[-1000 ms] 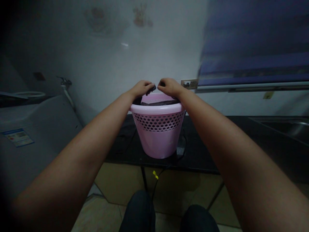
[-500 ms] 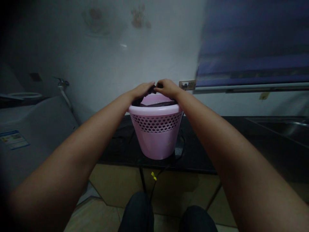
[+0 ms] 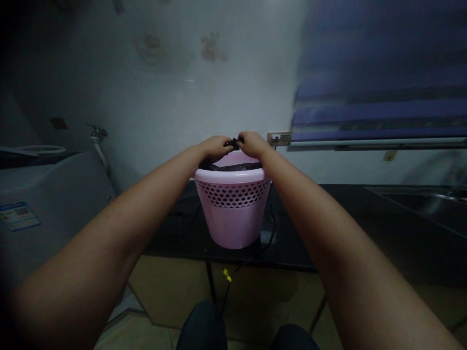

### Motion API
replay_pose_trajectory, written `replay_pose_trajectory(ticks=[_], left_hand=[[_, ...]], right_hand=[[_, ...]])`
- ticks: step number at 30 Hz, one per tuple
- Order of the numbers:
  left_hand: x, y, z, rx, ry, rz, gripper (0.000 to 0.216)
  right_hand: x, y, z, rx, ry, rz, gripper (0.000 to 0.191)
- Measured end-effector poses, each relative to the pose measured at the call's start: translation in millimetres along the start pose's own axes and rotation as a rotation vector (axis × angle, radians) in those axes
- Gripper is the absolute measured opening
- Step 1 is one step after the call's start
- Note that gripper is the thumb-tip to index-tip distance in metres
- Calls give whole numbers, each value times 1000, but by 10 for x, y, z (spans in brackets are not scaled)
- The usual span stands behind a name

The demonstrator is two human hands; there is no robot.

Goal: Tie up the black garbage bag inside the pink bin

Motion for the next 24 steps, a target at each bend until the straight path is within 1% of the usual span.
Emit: replay_pose_trajectory(ticks=[3,6,9,11,13,18,21,24], left_hand=[[39,9,2,42,74,-66,34],[71,23,43,-24,110,-98,28],[78,16,87,-226,110,-94,21],[58,-35,70,-390,142,-113,21],[26,-95,29,-490,185,-129,23],[-13,-174,-100,-590,258,-125,18],[-21,-176,-137,-636,266,-117,16],[-69,-147,-145,-629,278,-100,15]], right_hand=[[-6,2,-13,0,-3,-17,29],[-2,-10,-19,4,4,-34,27],[-2,0,-7,17,6,-17,27],[-5,12,10,26,-1,3,27],[-7,14,24,30,-9,9,27],[13,3,6,22,13,14,27],[19,3,-9,36,21,24,27],[10,0,-22,69,18,21,28]])
Point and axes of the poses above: each hand's wrist, its own x-axis towards the middle knuckle, its own y-axis out of the back of the hand, z = x × y, the point moved 9 cm from there along x, towards the middle knuckle, and after that the axes turned 8 degrees about y, right-handed, at the moved point
